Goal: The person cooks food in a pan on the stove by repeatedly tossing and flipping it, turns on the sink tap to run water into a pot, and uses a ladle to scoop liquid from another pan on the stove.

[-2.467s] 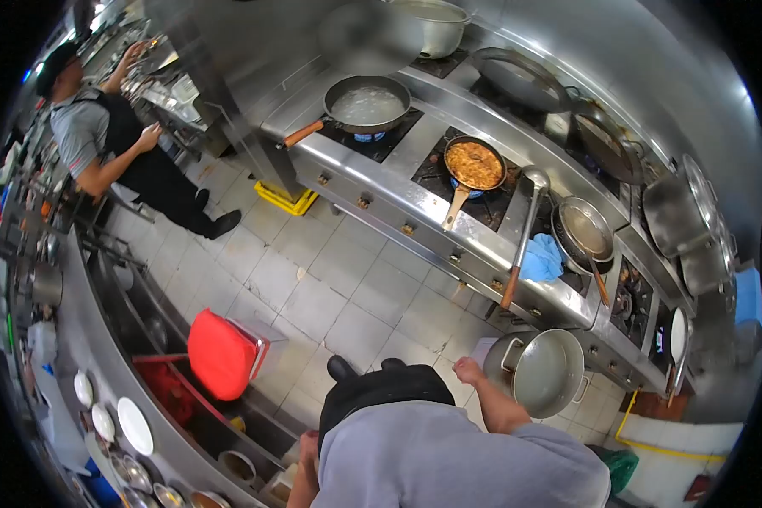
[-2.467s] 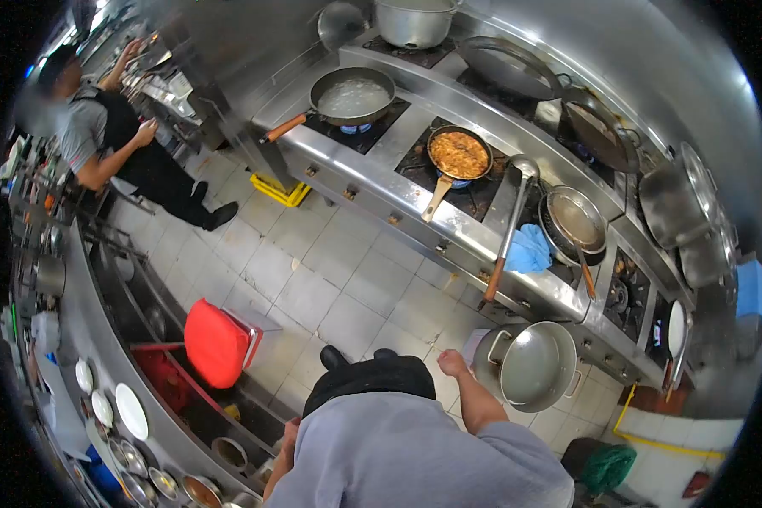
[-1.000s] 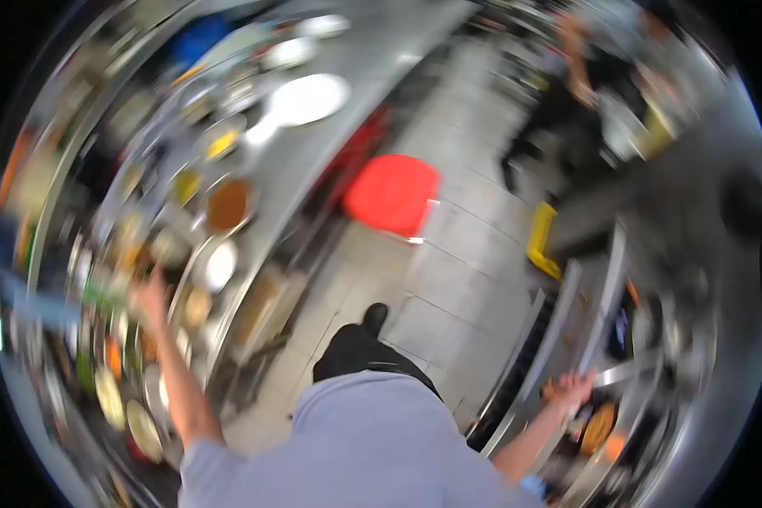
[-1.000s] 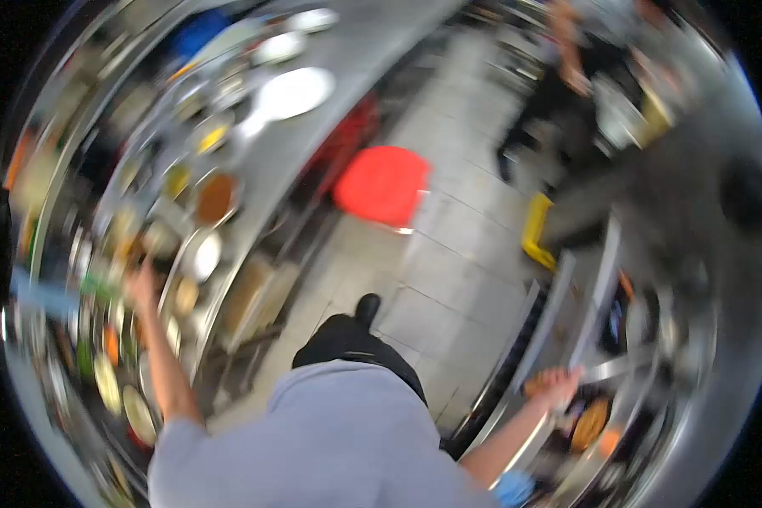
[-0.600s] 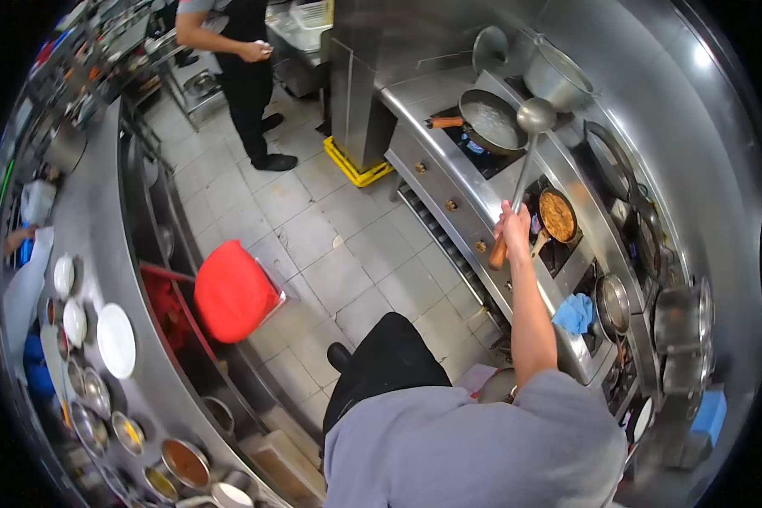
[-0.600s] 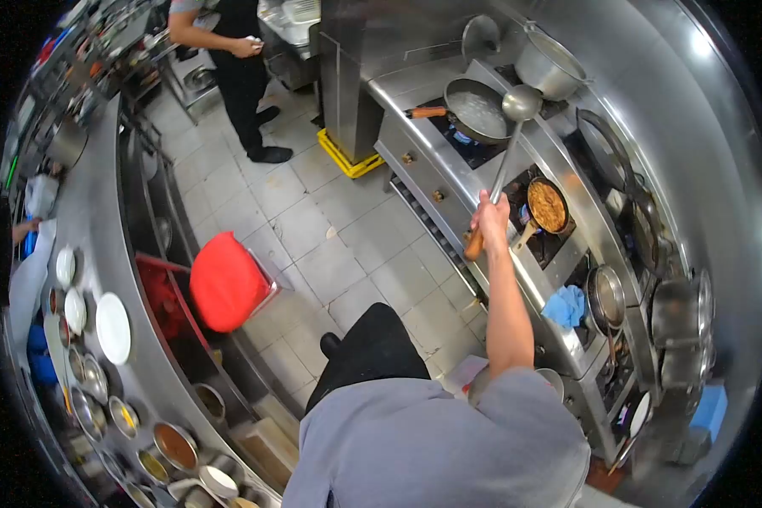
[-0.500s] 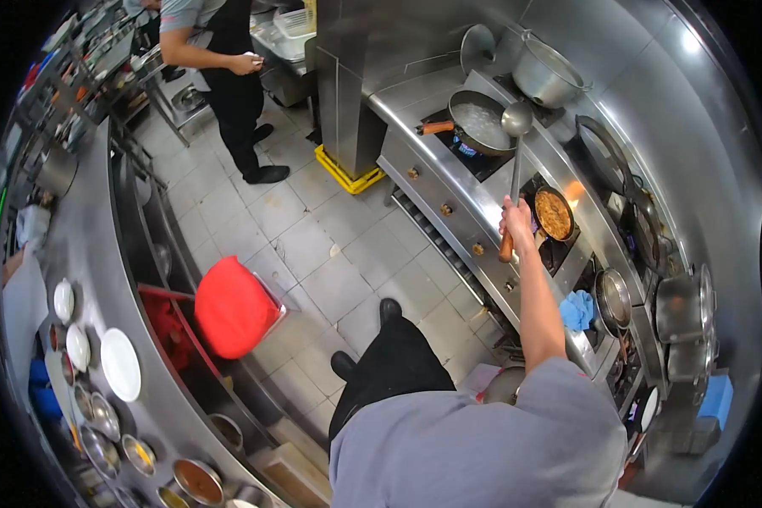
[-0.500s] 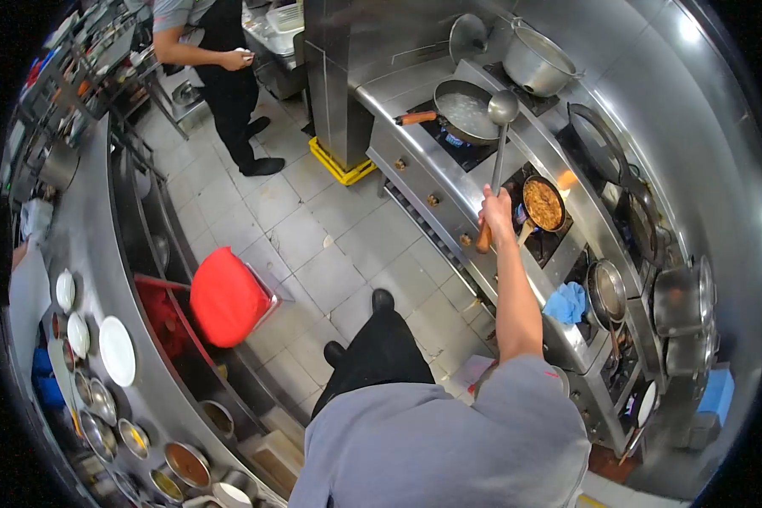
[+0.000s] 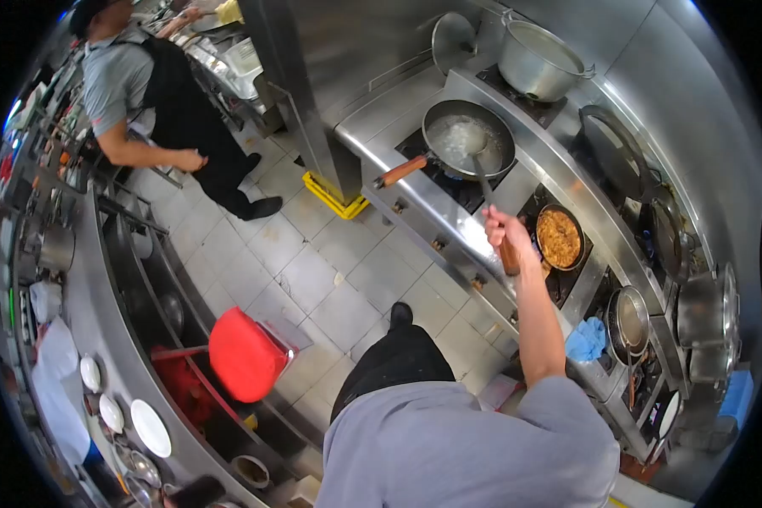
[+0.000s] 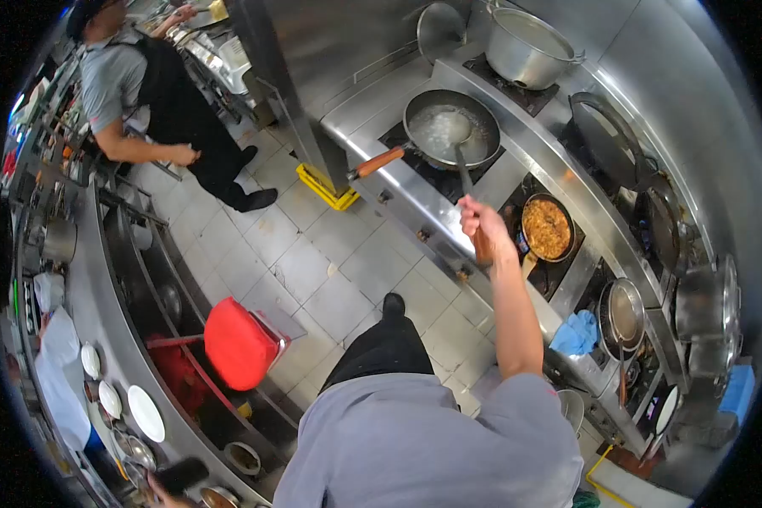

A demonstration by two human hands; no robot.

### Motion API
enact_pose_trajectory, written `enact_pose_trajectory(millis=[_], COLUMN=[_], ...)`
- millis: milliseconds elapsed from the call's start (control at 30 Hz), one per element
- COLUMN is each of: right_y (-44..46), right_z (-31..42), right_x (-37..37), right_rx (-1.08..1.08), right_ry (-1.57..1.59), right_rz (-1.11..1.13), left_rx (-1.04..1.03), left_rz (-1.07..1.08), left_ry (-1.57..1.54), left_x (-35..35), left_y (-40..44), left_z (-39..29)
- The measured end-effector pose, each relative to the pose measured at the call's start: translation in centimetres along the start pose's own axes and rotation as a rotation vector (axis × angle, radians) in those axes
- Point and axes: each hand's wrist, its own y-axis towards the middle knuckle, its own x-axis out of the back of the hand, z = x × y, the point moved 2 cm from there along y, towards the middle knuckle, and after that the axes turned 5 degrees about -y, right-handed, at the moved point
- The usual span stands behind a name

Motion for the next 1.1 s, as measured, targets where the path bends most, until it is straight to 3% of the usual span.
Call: enact_pose_trajectory(millis=[33,67,100,133,167,200,267,367,500,533,567,633,733,767,833,867,933,1100], right_y=[-0.4,-1.1,-1.6,-2.0,-2.3,-2.7,-3.7,-5.9,-7.1,-7.3,-7.5,-7.9,-7.7,-7.6,-7.6,-7.2,-6.6,-4.7], right_z=[0.0,0.0,0.0,0.1,0.0,-0.2,0.0,0.8,-0.4,-0.9,-1.2,-1.6,-3.0,-2.9,-2.8,-3.1,-3.4,-3.0], right_x=[0.3,0.3,0.5,0.7,0.9,1.2,1.4,0.9,1.4,1.4,1.2,0.4,-1.6,-2.5,-4.4,-4.7,-5.4,-6.7], right_rx=[-0.010,-0.015,-0.012,0.023,0.056,0.097,0.181,0.237,0.345,0.346,0.411,0.474,0.317,0.325,0.197,0.197,0.187,0.206], right_ry=[0.006,-0.024,-0.088,-0.156,-0.220,-0.278,-0.403,-0.591,-0.876,-0.868,-0.917,-0.964,-0.659,-0.653,-0.531,-0.503,-0.447,-0.392], right_rz=[0.023,0.000,-0.043,-0.068,-0.098,-0.134,-0.188,-0.299,-0.495,-0.513,-0.528,-0.561,-0.422,-0.440,-0.414,-0.405,-0.414,-0.425], left_rx=[-0.328,-0.193,-0.241,-0.150,-0.401,-0.274,-0.254,-0.341,-0.726,-0.671,-0.616,-0.758,-0.719,-0.733,-0.866,-0.879,-0.993,-1.093], left_rz=[0.006,-0.014,0.266,0.449,0.612,0.751,0.951,1.224,1.400,1.505,1.608,1.612,1.912,1.926,1.962,1.976,1.960,1.955], left_ry=[-0.010,0.048,-0.075,-0.240,-0.145,-0.247,-0.305,-0.150,-0.124,-0.068,-0.010,0.095,0.295,0.285,0.567,0.563,0.841,0.845], left_x=[-6.2,-9.9,-16.4,-22.2,-27.5,-32.5,-41.6,-52.8,-64.8,-67.3,-69.6,-74.1,-77.8,-79.3,-81.1,-81.3,-81.4,-82.1], left_y=[-1.1,0.1,-1.4,-2.5,-3.6,-4.6,-7.2,-10.7,-16.4,-17.7,-19.1,-21.3,-25.6,-26.6,-28.4,-29.1,-30.3,-30.6], left_z=[-1.6,-0.1,-2.2,-2.8,-5.5,-6.2,-8.7,-12.1,-16.9,-17.6,-18.2,-18.3,-19.6,-19.2,-18.8,-19.2,-19.4,-19.8])
